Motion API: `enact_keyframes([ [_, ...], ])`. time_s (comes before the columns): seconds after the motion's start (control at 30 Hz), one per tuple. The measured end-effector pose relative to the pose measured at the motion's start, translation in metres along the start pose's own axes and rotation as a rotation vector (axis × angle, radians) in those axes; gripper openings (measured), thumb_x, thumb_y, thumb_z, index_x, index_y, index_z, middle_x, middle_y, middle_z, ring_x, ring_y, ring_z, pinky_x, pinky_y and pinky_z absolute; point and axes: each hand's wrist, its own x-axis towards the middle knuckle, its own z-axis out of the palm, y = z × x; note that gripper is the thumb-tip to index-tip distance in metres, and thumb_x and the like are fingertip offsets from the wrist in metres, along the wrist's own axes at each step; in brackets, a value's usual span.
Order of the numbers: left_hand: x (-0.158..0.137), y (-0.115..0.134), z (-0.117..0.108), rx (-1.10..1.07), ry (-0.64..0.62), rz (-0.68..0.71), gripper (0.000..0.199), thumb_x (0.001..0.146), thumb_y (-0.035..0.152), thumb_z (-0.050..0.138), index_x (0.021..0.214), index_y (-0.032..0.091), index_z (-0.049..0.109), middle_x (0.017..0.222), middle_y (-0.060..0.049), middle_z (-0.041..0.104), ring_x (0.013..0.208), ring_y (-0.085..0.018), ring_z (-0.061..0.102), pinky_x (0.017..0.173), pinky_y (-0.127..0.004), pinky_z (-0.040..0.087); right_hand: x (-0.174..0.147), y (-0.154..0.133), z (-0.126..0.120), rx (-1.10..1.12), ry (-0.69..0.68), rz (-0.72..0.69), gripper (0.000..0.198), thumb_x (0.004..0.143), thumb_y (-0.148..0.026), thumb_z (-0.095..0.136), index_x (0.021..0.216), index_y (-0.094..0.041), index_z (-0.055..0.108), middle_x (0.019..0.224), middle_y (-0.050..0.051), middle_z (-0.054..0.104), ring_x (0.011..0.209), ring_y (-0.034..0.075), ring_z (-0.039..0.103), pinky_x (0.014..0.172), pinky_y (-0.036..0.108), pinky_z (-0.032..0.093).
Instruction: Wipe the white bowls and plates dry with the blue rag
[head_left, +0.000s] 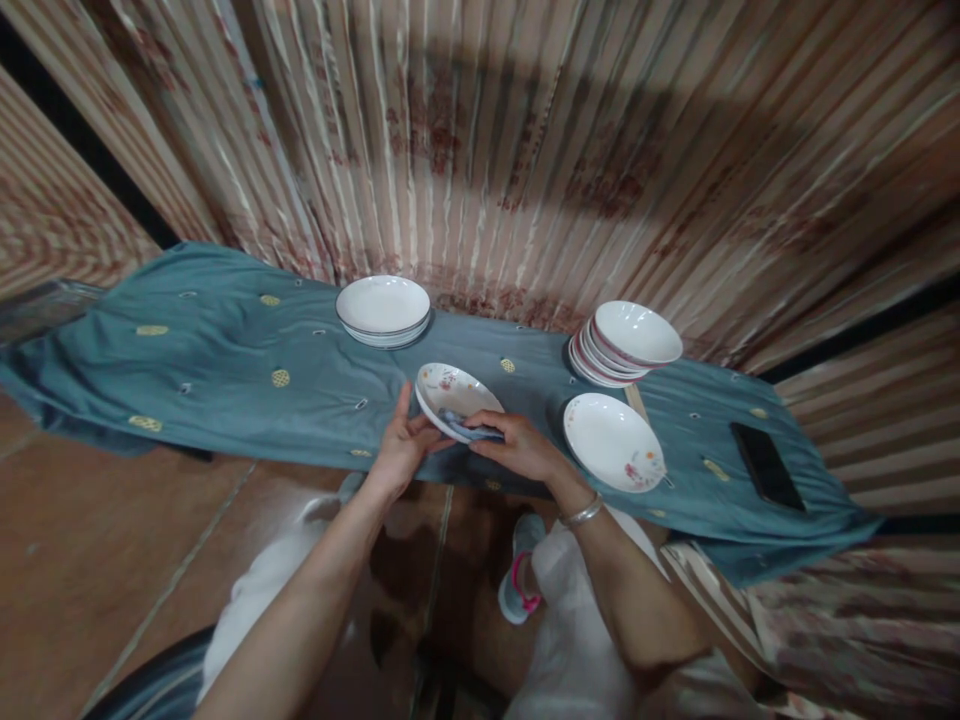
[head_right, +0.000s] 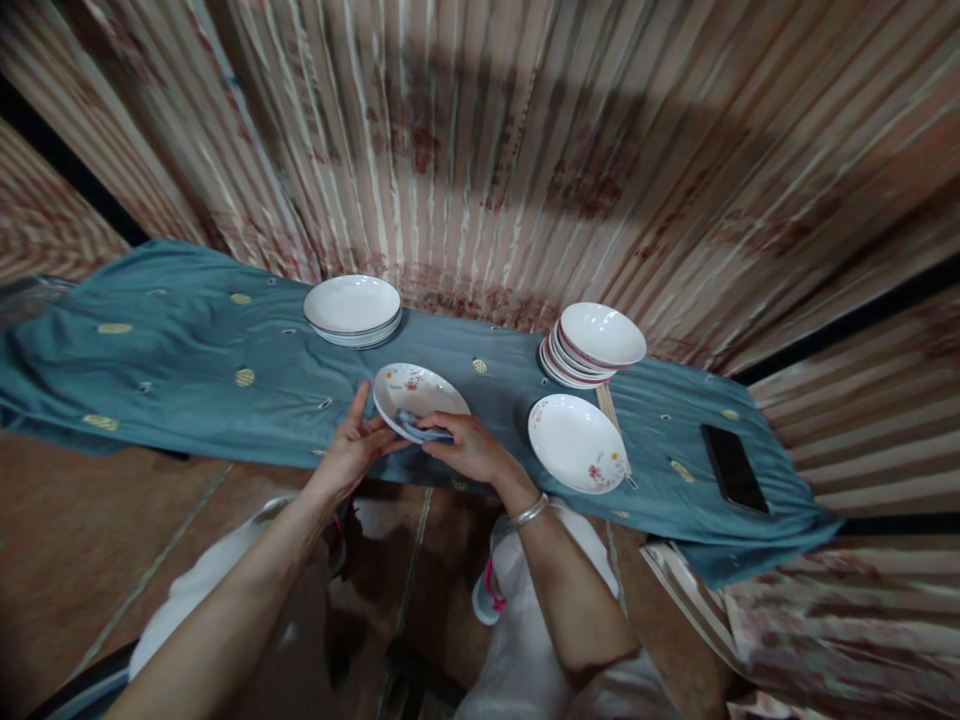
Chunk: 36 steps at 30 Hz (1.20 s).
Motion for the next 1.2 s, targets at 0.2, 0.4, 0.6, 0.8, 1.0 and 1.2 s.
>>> enact_keyframes([
  [0.2,0.006,0.0,-0.011,0.577,0.09,0.348,0.101,0.063,0.029,0.081,0.15,0.025,0.03,0.144,-0.016,0.049,0.129,-0.032,0.05,0.102,-0.048,0.044,-0.001,0.0,-0.019,0.055,0.029,0.043,0.021,0.077,-0.027,0.066,0.096,-0.018,0.071,0.092,0.002,0.07,0.086,0.018,0.062,0.083,0.03,0.045],
  [0.4,0.004,0.014,-0.014,1.121,-0.083,0.783,0.034,0.079,0.026,0.069,0.112,0.022,0.067,0.143,-0.014,0.051,0.14,-0.031,0.036,0.115,-0.057,0.023,-0.002,0.0,-0.03,0.159,0.018,0.049,0.022,0.074,-0.031,0.071,0.092,-0.018,0.072,0.089,0.001,0.07,0.081,0.016,0.062,0.08,0.029,0.045],
  [0.6,-0.001,0.014,0.001,1.087,-0.197,0.761,0.015,0.077,0.02,0.067,0.092,0.02,0.067,0.107,-0.01,0.071,0.107,-0.025,0.064,0.115,-0.057,0.022,-0.002,0.003,-0.037,0.318,0.184,0.11,0.028,0.066,-0.039,0.079,0.085,-0.02,0.072,0.082,-0.001,0.07,0.075,0.014,0.061,0.074,0.027,0.047],
  [0.8,-0.005,0.019,0.021,0.68,0.045,0.473,0.011,0.064,0.024,0.079,0.071,0.022,0.071,0.072,-0.001,0.067,0.079,-0.021,0.064,0.089,-0.035,0.047,-0.001,0.009,-0.056,0.589,0.67,0.093,0.038,0.077,-0.061,0.061,0.087,-0.024,0.064,0.079,0.0,0.067,0.075,0.016,0.063,0.067,0.028,0.051],
  [1.0,0.0,0.024,0.03,0.253,0.151,0.251,0.03,0.049,0.034,0.086,0.059,0.017,0.064,0.054,0.004,0.06,0.051,-0.011,0.049,0.052,-0.022,0.038,-0.007,0.001,-0.061,0.703,0.8,0.071,0.028,0.078,-0.051,0.063,0.084,-0.024,0.059,0.073,-0.002,0.064,0.071,0.016,0.061,0.06,0.026,0.05],
  [1.2,0.003,0.021,0.037,0.046,0.155,0.168,0.033,0.046,0.033,0.088,0.064,0.015,0.068,0.063,0.0,0.07,0.055,-0.011,0.056,0.056,-0.023,0.042,-0.01,-0.016,-0.063,0.653,0.803,-0.02,0.026,0.075,-0.042,0.066,0.093,-0.024,0.061,0.082,-0.001,0.066,0.074,0.016,0.062,0.07,0.029,0.052],
])
